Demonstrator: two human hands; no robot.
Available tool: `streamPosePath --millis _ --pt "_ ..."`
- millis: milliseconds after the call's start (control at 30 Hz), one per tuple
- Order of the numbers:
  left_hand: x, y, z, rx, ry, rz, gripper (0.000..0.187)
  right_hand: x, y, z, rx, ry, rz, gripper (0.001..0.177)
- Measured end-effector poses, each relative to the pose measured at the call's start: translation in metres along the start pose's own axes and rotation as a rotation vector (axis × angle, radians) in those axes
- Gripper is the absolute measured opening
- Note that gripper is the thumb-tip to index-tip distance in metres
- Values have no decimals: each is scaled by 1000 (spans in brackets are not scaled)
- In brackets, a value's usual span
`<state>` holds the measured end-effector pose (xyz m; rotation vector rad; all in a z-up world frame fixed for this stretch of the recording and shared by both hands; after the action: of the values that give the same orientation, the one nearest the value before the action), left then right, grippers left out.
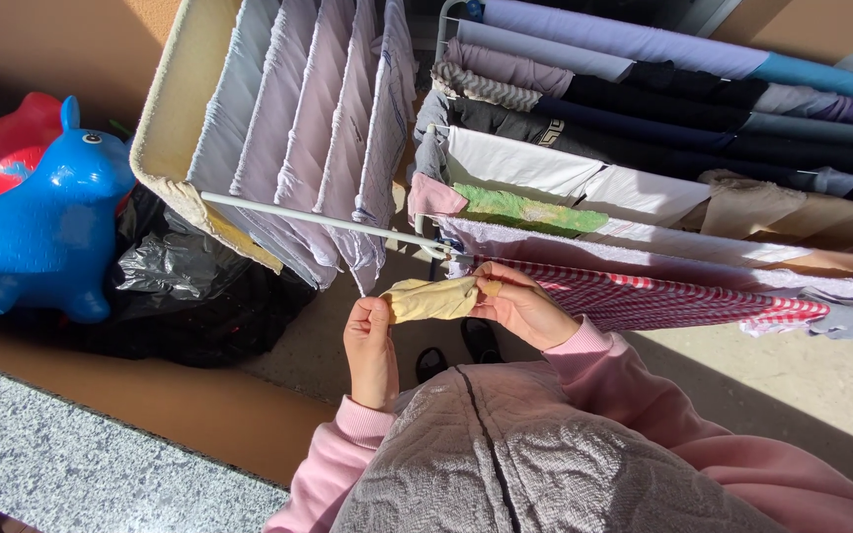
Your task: The person takes wet clothes from a white laundry basket and hangs them on a metal drying rack on a balcony. They handle several items including a white shirt, a pink shirt, gray underwear, and a gray t-shirt, spreading each out before placing it on the rack.
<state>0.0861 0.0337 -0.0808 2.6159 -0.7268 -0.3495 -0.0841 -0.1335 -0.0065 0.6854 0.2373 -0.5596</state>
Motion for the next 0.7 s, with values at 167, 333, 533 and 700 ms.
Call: streamPosePath --millis 167,333,533,700 --pt "-3 7 -13 -103 49 -104 27 -3 4 3 109 -35 20 15" --pt "-3 3 1 -212 -19 -93 28 -3 3 -4 260 -60 71 13" --pt "0 4 12 -29 -99 -17 26 7 -7 -22 240 -18 53 15" --pt "-12 26 -29 -155 -216 25 27 11 -12 -23 190 -57 -102 17"
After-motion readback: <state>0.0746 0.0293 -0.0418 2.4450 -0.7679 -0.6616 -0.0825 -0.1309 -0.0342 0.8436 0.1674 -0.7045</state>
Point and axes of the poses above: each hand's wrist, its own x-axis towards the middle knuckle, its own y-axis out of the palm, z = x × y, the point moved 1 cm from there along x, towards the middle knuckle, and after that the axes turned 6 degrees about y, right-handed, at the moved point
